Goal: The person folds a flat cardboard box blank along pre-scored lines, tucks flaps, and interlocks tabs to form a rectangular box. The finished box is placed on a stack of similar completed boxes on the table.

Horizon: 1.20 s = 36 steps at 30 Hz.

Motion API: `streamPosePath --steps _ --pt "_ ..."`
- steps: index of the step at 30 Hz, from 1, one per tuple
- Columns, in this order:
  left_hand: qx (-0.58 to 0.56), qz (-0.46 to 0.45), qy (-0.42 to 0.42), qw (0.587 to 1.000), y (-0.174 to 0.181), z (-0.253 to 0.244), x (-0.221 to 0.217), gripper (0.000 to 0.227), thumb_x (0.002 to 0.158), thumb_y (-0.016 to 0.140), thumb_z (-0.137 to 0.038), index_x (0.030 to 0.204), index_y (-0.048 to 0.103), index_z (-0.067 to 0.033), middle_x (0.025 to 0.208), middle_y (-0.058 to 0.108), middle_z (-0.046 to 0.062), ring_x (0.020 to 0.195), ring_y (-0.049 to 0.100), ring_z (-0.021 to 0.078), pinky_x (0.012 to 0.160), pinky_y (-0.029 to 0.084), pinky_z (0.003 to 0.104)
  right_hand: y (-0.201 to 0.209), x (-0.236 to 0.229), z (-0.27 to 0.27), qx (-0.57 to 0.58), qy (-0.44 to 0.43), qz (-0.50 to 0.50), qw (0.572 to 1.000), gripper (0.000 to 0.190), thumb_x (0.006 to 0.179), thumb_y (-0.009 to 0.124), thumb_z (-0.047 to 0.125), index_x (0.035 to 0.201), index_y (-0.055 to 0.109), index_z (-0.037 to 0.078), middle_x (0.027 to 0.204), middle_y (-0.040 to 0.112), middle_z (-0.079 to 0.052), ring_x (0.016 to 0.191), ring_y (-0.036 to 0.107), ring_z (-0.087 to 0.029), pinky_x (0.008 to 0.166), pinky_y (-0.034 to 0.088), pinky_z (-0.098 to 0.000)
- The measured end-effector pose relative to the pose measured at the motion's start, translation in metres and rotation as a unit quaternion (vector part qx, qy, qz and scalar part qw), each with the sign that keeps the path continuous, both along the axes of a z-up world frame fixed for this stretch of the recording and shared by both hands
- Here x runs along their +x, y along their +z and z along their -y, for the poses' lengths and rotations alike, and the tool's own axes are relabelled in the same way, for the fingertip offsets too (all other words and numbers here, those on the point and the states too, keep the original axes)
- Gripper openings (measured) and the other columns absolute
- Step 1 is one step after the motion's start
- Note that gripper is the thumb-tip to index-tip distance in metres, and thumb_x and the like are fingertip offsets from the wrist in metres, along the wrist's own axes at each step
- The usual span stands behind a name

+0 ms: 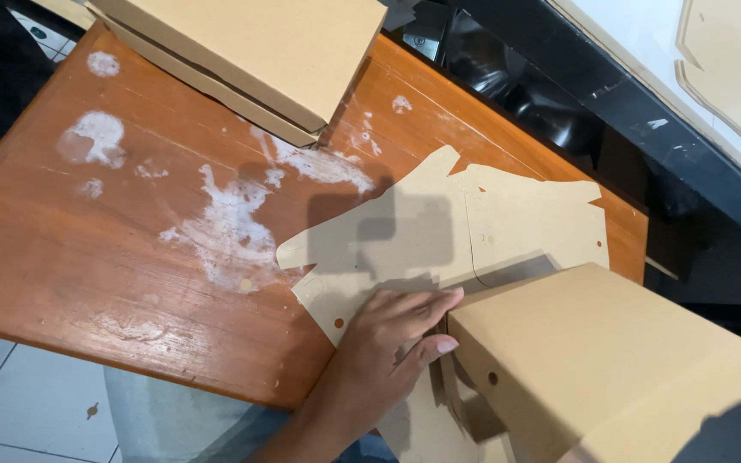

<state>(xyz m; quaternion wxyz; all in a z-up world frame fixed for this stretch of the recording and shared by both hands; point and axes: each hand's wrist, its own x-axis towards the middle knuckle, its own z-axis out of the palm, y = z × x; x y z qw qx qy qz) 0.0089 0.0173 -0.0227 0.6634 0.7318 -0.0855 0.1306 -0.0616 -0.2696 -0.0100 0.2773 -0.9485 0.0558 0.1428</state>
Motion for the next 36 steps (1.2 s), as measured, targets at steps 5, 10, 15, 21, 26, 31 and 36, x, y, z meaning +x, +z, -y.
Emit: streamPosePath --steps 5,10,15,21,26,31,36 --pt "0.024 0.018 -0.043 0.999 0.008 0.002 -0.006 0.047 0.103 0.050 -0.029 0.137 0.061 0.0020 0.134 0.068 0.011 0.113 0.059 0.0294 0.100 0.045 0.040 0.040 0.120 -0.088 0.025 -0.028 -0.010 0.999 0.040 0.093 0.057 0.036 0.115 0.082 0.013 0.122 0.083 -0.002 0.122 0.071 -0.018 0.107 0.049 -0.0337" --pt "0.047 -0.025 0.000 0.999 0.004 0.006 -0.007 0.059 0.092 0.062 -0.032 0.142 0.056 -0.0020 0.131 0.066 0.010 0.123 0.054 0.0293 0.106 0.043 0.043 0.057 0.126 -0.119 0.183 0.136 -0.013 0.973 0.022 0.088 0.071 0.006 0.072 0.086 0.000 0.074 0.089 -0.008 0.069 0.079 -0.012 0.063 0.063 -0.0252" --pt "0.065 -0.045 -0.028 0.996 0.003 0.008 -0.008 0.064 0.089 0.059 -0.024 0.146 0.049 0.0032 0.133 0.063 0.012 0.125 0.051 0.0311 0.105 0.044 0.042 0.035 0.125 -0.118 0.151 0.133 0.034 0.979 0.035 0.088 0.066 0.001 0.060 0.048 0.010 0.057 0.046 0.004 0.060 0.040 -0.006 0.053 0.034 -0.0274" --pt "0.074 -0.082 0.047 0.993 0.001 0.010 -0.006 0.062 0.084 0.066 -0.028 0.140 0.057 -0.0010 0.131 0.069 0.011 0.121 0.060 0.0287 0.106 0.043 0.041 0.050 0.123 -0.123 0.130 0.205 0.015 0.970 0.038 0.101 0.055 0.013 0.064 0.052 0.010 0.056 0.046 0.001 0.056 0.041 -0.010 0.053 0.035 -0.0281" --pt "0.128 -0.293 -0.032 0.947 0.047 -0.020 0.013 0.007 0.089 0.058 -0.021 0.088 0.065 -0.0217 0.070 0.073 0.003 0.065 0.067 0.0199 0.065 0.049 0.030 0.085 0.109 -0.110 0.080 0.263 0.108 0.955 0.037 0.101 0.052 0.035 0.102 0.079 0.010 0.100 0.083 -0.002 0.095 0.075 -0.019 0.080 0.052 -0.0314" --pt "0.281 -0.227 0.108 0.926 0.024 -0.029 0.027 0.015 0.081 0.061 -0.025 0.076 0.055 -0.0118 0.064 0.063 0.021 0.067 0.057 0.0446 0.063 0.041 0.049 0.072 0.108 -0.063 0.119 -0.072 0.288 0.948 0.020 0.094 0.070 0.026 0.084 0.062 0.011 0.078 0.060 0.002 0.075 0.055 -0.009 0.069 0.046 -0.0251" --pt "0.324 -0.273 0.136 0.896 0.053 -0.036 0.044 0.011 0.085 0.057 -0.020 0.083 0.058 -0.0094 0.068 0.061 0.017 0.070 0.052 0.0407 0.064 0.039 0.045 0.065 0.125 -0.048 0.132 -0.126 0.021 0.983 0.076 0.076 0.073 0.046 0.142 0.048 0.018 0.121 0.057 0.001 0.096 0.057 -0.016 0.085 0.050 -0.0321"
